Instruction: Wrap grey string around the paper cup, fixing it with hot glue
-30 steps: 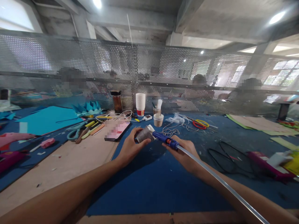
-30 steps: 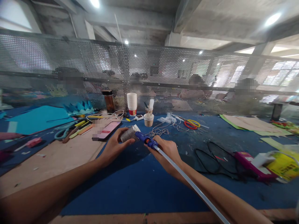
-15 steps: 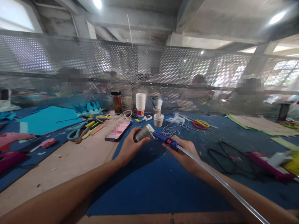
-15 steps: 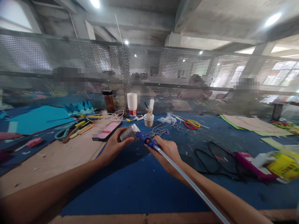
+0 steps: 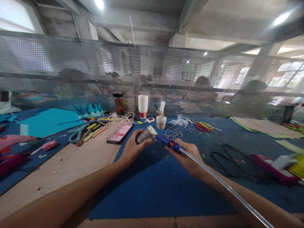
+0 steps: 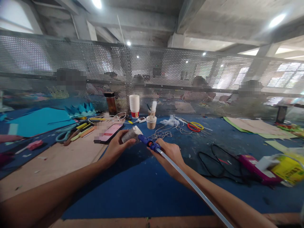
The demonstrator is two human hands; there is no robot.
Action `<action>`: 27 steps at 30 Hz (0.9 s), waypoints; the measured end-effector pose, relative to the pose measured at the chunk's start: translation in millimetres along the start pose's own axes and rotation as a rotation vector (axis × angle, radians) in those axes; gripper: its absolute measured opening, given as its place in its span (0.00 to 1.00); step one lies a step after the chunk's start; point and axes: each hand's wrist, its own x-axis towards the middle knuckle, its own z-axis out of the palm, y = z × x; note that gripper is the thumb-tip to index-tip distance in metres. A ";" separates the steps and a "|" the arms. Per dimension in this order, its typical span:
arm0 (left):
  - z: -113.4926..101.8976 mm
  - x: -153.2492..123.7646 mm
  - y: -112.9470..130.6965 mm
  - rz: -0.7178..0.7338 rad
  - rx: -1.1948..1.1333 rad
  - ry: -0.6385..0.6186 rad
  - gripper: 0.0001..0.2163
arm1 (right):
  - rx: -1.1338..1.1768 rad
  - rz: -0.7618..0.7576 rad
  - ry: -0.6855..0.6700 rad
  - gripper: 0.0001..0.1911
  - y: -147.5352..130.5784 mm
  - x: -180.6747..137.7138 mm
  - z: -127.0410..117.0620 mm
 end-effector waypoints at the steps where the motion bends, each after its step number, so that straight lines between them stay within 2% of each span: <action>1: 0.1 0.1 -0.4 0.003 0.006 0.000 0.31 | 0.000 -0.001 0.001 0.16 -0.2 0.0 -0.2; 21: -1.4 0.1 2.4 0.012 0.003 -0.005 0.29 | 0.006 0.012 0.000 0.16 -2.2 0.8 -0.5; 27: -1.5 1.5 1.9 -0.018 -0.010 0.000 0.31 | 0.000 0.020 -0.001 0.17 -2.4 1.3 -1.0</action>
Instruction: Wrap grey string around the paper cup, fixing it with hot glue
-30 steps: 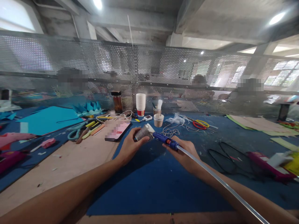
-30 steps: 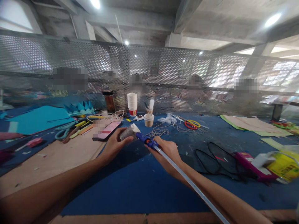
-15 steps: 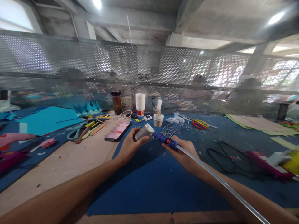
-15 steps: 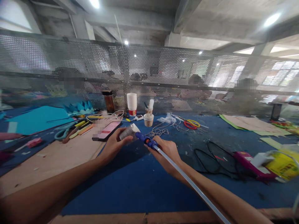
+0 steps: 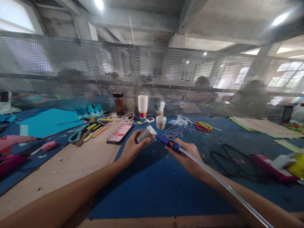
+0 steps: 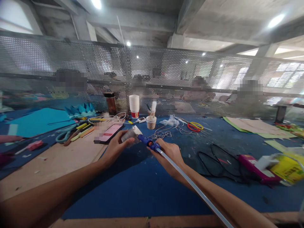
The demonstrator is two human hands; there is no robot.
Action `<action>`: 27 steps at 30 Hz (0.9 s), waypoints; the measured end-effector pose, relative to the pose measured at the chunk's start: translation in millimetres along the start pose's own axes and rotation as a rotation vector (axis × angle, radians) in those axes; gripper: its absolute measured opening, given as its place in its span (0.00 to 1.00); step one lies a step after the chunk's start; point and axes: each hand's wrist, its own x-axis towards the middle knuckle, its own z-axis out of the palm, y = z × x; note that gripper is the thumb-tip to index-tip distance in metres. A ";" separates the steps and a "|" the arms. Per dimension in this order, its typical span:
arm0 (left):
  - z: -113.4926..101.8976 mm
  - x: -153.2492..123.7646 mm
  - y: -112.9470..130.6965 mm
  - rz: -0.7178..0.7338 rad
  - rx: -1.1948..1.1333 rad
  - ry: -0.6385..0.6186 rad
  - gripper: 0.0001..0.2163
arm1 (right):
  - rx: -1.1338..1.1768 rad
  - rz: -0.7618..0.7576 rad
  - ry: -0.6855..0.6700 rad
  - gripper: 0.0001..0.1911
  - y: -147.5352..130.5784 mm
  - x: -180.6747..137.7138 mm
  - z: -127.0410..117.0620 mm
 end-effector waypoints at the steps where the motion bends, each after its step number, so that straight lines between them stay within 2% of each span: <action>1: 0.0 0.3 0.1 -0.003 -0.003 0.003 0.31 | -0.001 0.003 -0.003 0.17 0.3 -0.2 0.1; 27: -0.6 1.0 -0.8 -0.021 -0.054 -0.012 0.31 | -0.024 0.003 -0.010 0.17 1.9 -0.9 2.0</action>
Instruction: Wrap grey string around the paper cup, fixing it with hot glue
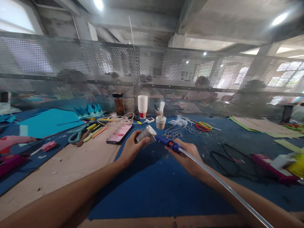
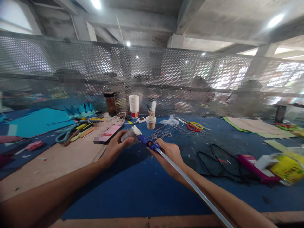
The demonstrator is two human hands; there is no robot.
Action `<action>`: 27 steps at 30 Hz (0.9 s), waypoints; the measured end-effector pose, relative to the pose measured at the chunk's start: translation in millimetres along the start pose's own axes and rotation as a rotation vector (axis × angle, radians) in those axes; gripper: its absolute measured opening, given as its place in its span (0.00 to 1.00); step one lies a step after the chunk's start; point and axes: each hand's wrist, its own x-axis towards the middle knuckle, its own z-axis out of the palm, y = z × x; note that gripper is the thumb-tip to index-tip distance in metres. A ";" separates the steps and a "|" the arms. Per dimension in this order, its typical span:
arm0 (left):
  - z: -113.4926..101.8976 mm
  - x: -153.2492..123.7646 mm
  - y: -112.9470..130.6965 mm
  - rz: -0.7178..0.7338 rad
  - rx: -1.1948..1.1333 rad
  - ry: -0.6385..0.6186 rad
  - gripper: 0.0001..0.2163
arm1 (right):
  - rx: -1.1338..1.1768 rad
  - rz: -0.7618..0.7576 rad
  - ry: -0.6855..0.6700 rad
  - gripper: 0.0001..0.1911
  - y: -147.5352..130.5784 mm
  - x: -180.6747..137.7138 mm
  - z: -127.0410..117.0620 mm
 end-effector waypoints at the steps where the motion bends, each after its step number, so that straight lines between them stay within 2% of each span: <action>1: 0.0 0.2 -0.7 0.000 0.003 0.001 0.31 | 0.000 -0.002 0.000 0.17 0.0 0.1 0.0; 27: 0.4 1.5 -1.5 -0.006 -0.006 0.001 0.30 | -0.012 0.007 -0.012 0.17 -0.3 -0.3 -0.5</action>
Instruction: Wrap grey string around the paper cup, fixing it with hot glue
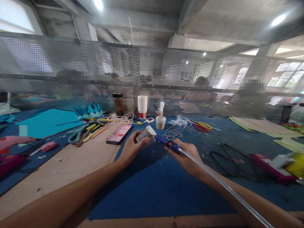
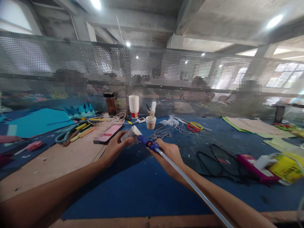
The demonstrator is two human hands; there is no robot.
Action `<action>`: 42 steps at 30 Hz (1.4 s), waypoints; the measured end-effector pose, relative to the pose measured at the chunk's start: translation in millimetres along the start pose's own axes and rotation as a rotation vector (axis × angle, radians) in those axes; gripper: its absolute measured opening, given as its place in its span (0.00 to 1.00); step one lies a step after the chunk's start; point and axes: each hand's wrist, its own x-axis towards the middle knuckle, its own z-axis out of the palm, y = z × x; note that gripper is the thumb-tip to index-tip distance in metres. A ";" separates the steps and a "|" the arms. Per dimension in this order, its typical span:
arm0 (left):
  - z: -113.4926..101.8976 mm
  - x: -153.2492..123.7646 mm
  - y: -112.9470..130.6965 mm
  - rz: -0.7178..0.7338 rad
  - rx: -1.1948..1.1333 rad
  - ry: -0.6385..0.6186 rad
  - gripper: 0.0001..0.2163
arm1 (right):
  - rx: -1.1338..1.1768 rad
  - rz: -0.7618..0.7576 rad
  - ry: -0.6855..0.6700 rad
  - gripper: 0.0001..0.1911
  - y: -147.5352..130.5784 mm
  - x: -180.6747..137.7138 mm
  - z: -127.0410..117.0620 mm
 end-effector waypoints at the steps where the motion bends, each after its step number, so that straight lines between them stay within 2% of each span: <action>1: 0.0 0.2 -0.1 0.000 0.005 0.005 0.30 | 0.004 0.005 -0.001 0.17 -0.8 0.3 -0.5; 16: 0.2 -0.2 3.9 -0.009 0.010 0.021 0.31 | 0.000 0.015 0.003 0.18 -3.2 0.9 -2.1; 42: -0.1 -1.8 0.8 0.037 0.043 -0.027 0.29 | 0.028 0.014 0.012 0.18 -3.2 0.5 -1.5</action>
